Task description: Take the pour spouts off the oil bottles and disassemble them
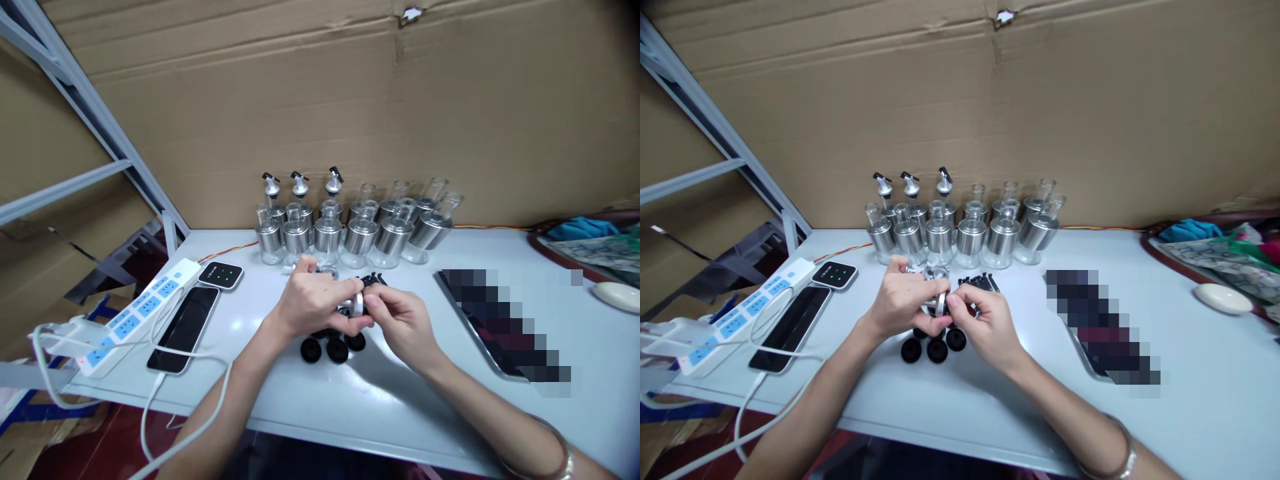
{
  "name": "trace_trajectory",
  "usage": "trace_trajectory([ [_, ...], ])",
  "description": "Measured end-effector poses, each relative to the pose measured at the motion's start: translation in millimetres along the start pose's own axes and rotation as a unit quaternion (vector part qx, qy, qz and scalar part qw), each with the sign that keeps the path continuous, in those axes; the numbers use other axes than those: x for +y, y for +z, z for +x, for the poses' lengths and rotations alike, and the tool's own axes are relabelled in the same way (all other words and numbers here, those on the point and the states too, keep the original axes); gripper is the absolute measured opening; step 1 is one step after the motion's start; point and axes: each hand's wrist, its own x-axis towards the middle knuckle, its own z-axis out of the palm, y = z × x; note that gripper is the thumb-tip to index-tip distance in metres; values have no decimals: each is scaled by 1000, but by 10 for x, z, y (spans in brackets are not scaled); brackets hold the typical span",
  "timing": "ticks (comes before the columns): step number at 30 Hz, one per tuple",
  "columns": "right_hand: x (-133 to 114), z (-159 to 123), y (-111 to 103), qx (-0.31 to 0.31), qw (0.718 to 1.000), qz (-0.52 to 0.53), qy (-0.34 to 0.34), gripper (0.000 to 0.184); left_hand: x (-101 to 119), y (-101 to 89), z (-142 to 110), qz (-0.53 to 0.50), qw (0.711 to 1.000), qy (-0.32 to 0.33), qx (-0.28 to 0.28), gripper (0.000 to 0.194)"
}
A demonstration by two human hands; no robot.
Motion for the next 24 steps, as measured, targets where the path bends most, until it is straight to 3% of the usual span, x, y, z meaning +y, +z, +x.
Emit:
trace_trajectory([
  [4,28,9,5,25,998,-36,-37,38,0,-45,26,-36,999,-34,-10,40],
  [11,77,22,-37,12,982,-119,-147,20,-18,-76,-10,-101,989,-93,-58,33],
  [18,156,85,-154,-31,912,-251,-322,12,-44,-38,-59,-142,979,-120,-81,31],
  [20,171,80,-174,-20,917,-254,-308,13,-18,7,-65,-146,978,-125,-77,31],
  [21,175,74,-177,-14,932,-236,-274,16,-4,37,-70,-140,980,-122,-68,31],
  [24,170,58,-159,-25,988,-117,-97,27,22,132,-98,-82,994,-74,-25,31],
])
